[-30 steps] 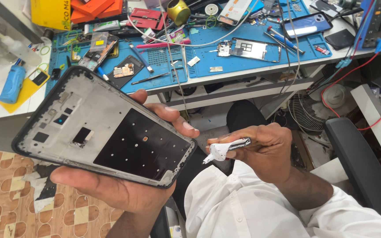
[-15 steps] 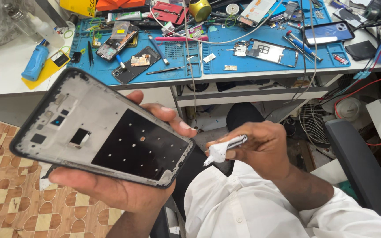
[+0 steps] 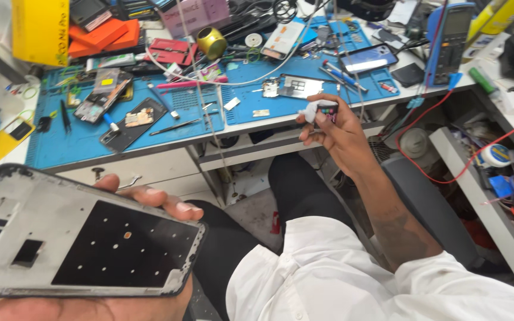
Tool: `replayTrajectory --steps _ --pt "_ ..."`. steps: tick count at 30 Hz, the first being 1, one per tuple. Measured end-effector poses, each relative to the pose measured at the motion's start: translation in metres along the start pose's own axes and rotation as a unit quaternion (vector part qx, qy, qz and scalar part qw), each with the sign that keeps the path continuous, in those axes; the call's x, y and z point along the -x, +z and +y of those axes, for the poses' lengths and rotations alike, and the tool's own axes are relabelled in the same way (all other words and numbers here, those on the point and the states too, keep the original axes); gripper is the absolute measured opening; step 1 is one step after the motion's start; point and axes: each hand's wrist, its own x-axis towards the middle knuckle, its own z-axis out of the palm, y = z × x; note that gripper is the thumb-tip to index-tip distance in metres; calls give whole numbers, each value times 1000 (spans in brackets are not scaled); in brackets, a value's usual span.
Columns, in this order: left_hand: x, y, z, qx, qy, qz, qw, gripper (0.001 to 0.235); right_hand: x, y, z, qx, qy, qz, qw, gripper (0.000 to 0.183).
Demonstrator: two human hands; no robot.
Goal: The person prepares a tube of adhesive by squeezing and poking it, then applies a thin bead of adhesive along the inner edge of a disassembled smartphone frame. The person holds the frame in one hand and the adhesive tube in the other, working around the perimeter.
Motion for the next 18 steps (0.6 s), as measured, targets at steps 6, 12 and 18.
replayTrajectory --steps 6,12,18 --pt "-12 -31 -29 89 3 -11 996 132 -24 -33 24 119 26 44 992 25" --pt "-17 -56 -60 203 -13 -39 978 127 -52 -46 46 292 31 59 954 21" --pt "-15 -56 -56 197 3 -33 980 127 -90 -46 56 581 45 55 811 21"
